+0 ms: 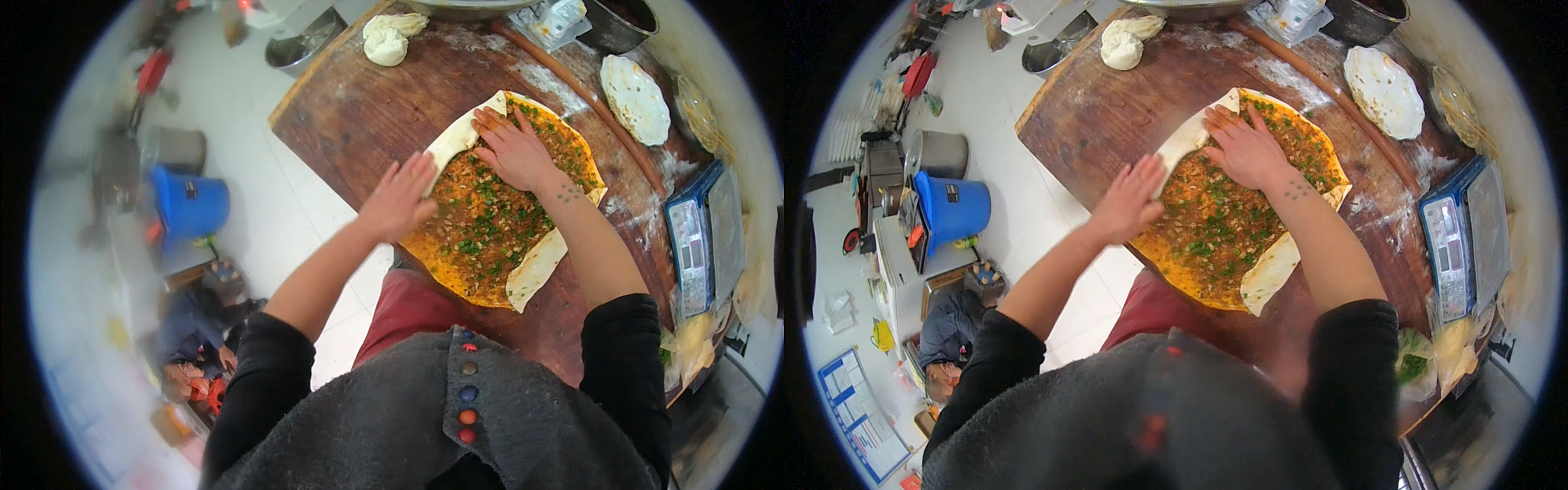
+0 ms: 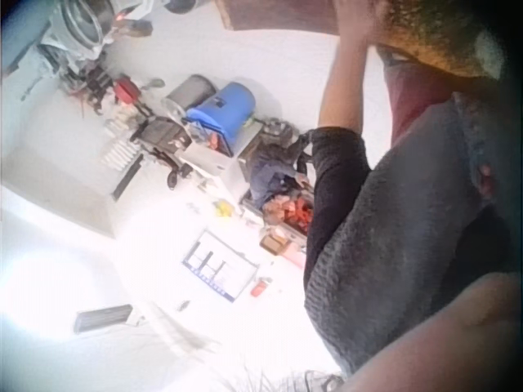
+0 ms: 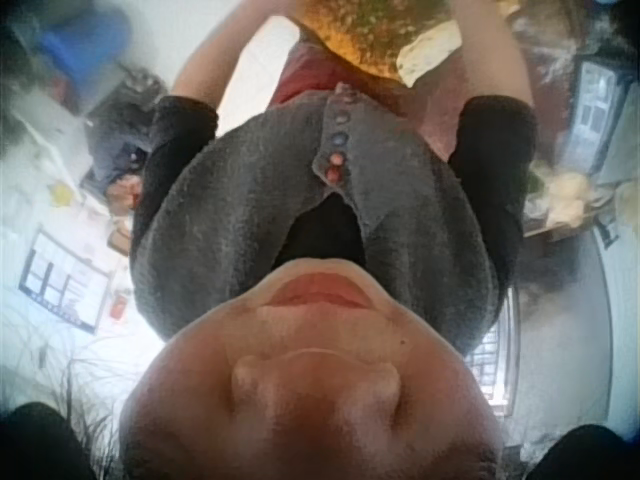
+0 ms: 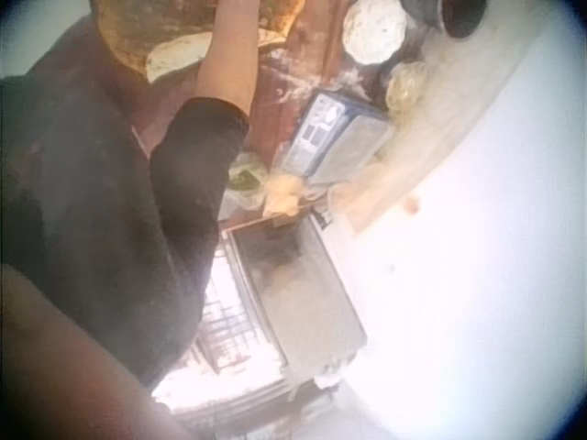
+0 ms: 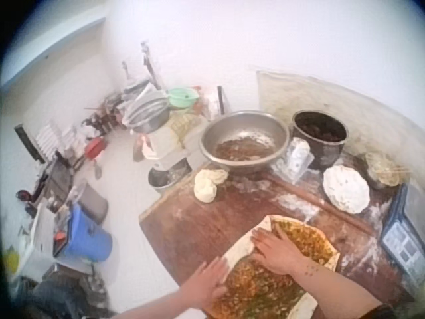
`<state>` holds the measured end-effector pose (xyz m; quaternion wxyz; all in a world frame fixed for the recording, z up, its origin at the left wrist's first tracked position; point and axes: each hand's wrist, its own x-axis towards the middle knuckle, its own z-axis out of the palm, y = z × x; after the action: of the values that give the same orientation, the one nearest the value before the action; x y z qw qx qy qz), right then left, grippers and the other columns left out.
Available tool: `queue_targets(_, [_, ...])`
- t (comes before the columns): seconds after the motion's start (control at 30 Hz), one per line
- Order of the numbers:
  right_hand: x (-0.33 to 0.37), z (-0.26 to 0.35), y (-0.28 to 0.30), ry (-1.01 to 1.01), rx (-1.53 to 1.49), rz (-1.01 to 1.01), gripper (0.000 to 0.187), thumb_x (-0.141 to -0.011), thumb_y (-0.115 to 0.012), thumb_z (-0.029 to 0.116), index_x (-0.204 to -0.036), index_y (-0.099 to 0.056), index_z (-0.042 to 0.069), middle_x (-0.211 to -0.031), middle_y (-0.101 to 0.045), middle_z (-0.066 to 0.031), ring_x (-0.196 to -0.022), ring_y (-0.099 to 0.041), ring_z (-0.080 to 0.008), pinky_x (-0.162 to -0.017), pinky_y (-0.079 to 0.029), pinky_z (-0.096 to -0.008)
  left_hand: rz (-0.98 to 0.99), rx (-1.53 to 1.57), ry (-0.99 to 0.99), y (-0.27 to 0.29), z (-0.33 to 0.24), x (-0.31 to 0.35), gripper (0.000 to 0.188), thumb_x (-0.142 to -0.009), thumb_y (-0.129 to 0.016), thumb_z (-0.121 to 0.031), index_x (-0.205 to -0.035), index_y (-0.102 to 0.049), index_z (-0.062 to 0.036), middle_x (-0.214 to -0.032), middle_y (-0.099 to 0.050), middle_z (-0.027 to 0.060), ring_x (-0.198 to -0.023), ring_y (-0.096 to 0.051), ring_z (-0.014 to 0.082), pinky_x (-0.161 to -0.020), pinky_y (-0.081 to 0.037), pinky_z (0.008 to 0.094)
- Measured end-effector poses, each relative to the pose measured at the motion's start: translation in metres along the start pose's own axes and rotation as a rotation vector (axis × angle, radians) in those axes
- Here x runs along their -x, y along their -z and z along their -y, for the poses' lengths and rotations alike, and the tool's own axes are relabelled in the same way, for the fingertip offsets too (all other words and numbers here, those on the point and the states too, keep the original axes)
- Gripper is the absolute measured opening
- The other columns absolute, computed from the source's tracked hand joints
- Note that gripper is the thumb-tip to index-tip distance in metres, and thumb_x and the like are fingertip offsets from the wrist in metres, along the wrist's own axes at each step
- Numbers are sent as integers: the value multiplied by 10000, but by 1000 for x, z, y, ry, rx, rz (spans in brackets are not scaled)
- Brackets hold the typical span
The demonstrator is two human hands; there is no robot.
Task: The person spreads a reddish spice mixture over a large flattened dough, then adds a brown crumbly mixture, seeds, and chopped green herbs. The person folds the dough edges inward to enclose the fillings.
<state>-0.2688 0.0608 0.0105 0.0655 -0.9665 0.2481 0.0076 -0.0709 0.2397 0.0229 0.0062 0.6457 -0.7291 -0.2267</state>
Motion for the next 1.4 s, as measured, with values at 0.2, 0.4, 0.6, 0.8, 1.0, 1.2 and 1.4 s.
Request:
queue_targets(0.2, [-40, -11, 46, -429, -445, 508, 520, -1009, -286, 451, -1444, -433, 206, -1483, -427, -76, -1387, -370, -226, -1158, -206, -503, -113, 48, -132, -15, 0, 14, 718, -946, -472, -414, -1484, -255, 9, -1589, -164, 165, -1486, -106, 288, -1194, -69, 461])
queue_targets(0.4, [-97, 47, -12, -541, -161, -203, 632, -991, -309, 532, -1468, -370, 121, -1554, -304, -76, -1461, -209, -223, -1188, -121, -482, 7, 67, -393, -3, 30, 37, 713, -912, -543, -405, -1445, -336, 22, -1570, -220, 165, -1480, -135, 288, -1182, -100, 499])
queue_targets(0.6, [-111, 56, -25, -619, -97, -92, 634, -987, -342, 527, -1479, -350, 127, -1577, -250, -59, -1474, -161, -204, -1192, -83, -483, 15, 91, -519, 13, 49, 36, 659, -907, -558, -398, -1394, -419, 24, -1525, -324, 150, -1451, -223, 284, -1169, -113, 528])
queue_targets(0.8, [-112, 34, -9, -648, -311, -490, 617, -1003, -293, 504, -1483, -340, 119, -1573, -256, -72, -1464, -199, -227, -1182, -100, -488, -23, 81, -547, 19, 46, 35, 596, -909, -555, -391, -1342, -490, 13, -1465, -415, 122, -1409, -307, 264, -1153, -132, 546])
queue_targets(1.0, [-127, 20, -31, -648, -70, -209, 674, -990, -314, 548, -1500, -275, 110, -1574, -240, -96, -1462, -193, -246, -1179, -153, -480, -32, 168, -517, 16, 48, 26, 516, -890, -592, -319, -1284, -541, 12, -1366, -504, 136, -1343, -393, 271, -1134, -177, 545])
queue_targets(1.2, [-41, -10, 3, -674, -780, -945, 529, -1037, -330, 369, -1433, -393, 24, -1500, -368, -171, -1404, -323, -300, -1162, -220, -339, -317, 142, -397, 22, 6, -50, 627, -955, -500, -370, -1429, -347, 12, -1510, -296, 210, -1431, -236, 344, -1146, -133, 559])
queue_targets(1.4, [128, 35, -8, -1048, -560, -888, 537, -1040, -313, 371, -1438, -389, 19, -1512, -356, -158, -1429, -282, -277, -1169, -196, -363, -231, -161, -314, -8, 4, -97, 730, -976, -381, -501, -1480, -260, 13, -1583, -173, 167, -1480, -103, 320, -1166, -80, 555])
